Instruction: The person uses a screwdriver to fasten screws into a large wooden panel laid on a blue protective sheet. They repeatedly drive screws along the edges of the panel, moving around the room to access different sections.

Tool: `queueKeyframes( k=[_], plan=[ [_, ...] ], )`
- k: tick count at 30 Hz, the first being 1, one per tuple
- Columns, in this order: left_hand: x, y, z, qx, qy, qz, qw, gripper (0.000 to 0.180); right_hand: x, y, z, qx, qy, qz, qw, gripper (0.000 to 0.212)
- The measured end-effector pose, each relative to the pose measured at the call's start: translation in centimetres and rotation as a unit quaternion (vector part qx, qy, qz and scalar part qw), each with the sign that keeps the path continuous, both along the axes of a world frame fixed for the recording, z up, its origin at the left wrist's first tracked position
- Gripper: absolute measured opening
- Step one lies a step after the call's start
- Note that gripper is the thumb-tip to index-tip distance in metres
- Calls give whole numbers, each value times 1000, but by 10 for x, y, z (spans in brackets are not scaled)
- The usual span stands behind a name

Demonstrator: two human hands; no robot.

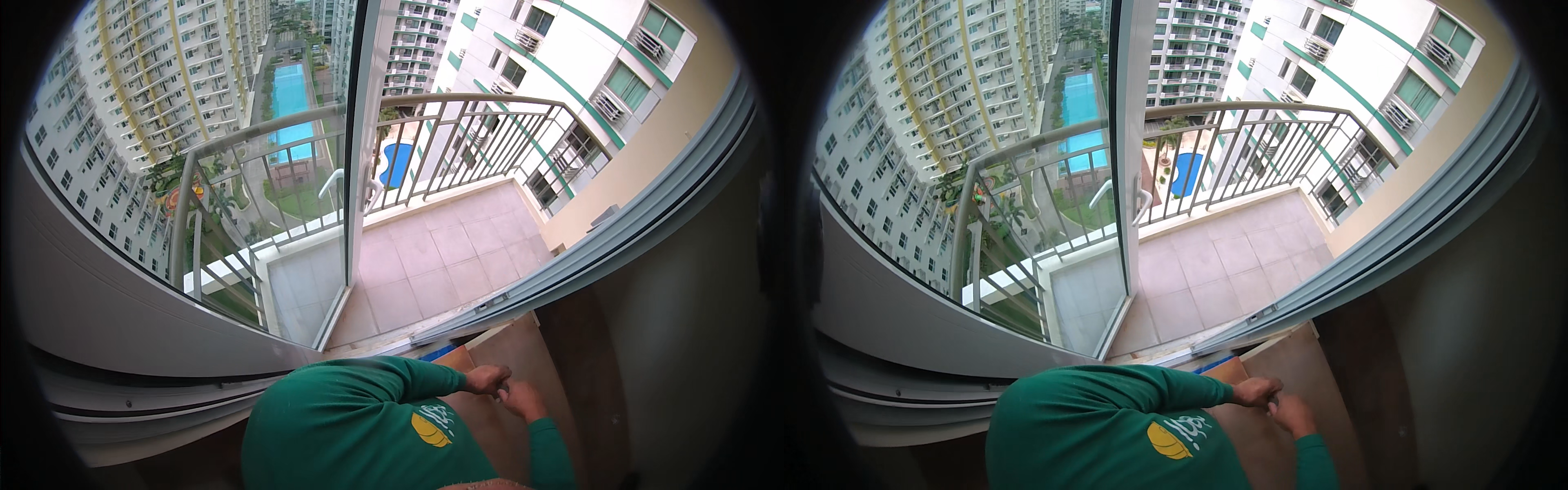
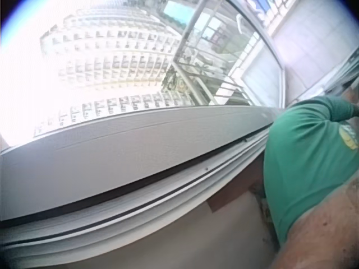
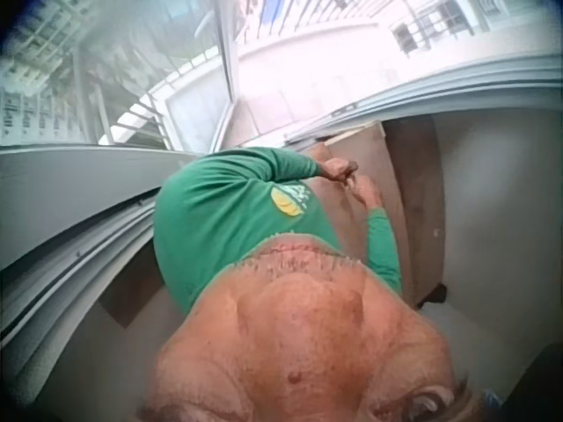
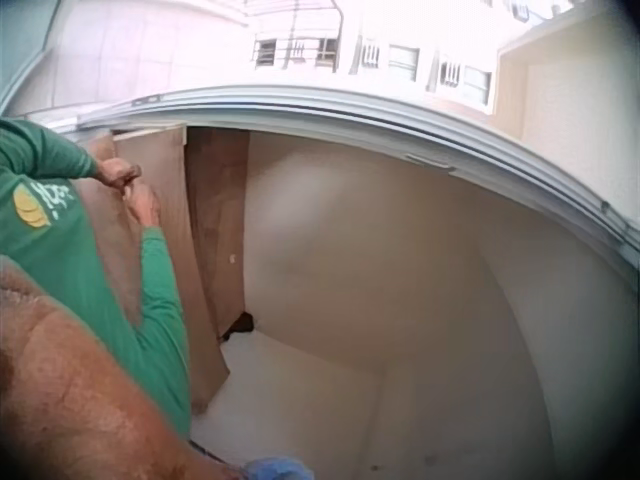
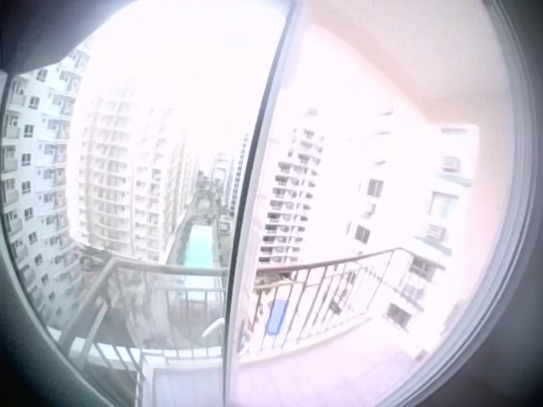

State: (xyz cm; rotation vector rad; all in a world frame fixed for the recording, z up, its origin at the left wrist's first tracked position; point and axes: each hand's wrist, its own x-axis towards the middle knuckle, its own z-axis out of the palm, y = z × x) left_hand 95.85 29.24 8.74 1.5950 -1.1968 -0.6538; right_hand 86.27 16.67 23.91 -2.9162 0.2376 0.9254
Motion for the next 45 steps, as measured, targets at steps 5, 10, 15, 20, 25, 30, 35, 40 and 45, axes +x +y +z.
queueKeyframes(
  k=[5, 10, 15, 20, 25, 30, 35, 40, 45],
  plan=[
    [14, 1, -8, -76, 47, -175, 980, 44, -9, 3, -18, 4, -51, -50, 997, 41],
    [12, 0, -12, -56, -5, -201, 978, 41, 16, -27, -27, 190, 195, -325, 906, 39],
    [16, 5, -21, -55, -26, -134, 989, 47, 20, -17, -28, 101, 127, -149, 975, 28],
    [33, 6, -37, -60, -64, -139, 986, 36, 8, 5, -39, -71, -74, 217, 971, 28],
    [24, 7, -37, -40, -59, -143, 987, 28, 23, -12, -31, 126, 61, -138, 980, 24],
    [14, 5, -54, -62, -73, -99, 991, 25, 39, -22, -28, 234, 211, -428, 847, 26],
    [28, 17, -154, -15, -201, -4, 979, 18, 10, -9, -48, -12, 68, 54, 996, 22],
    [22, -4, -230, -18, -82, -16, 996, 13, -3, -20, -59, 40, -65, 87, 993, 23],
    [28, 10, -195, 33, 37, 23, 999, 16, 30, -33, -44, 336, 157, -611, 700, 21]
  ],
)
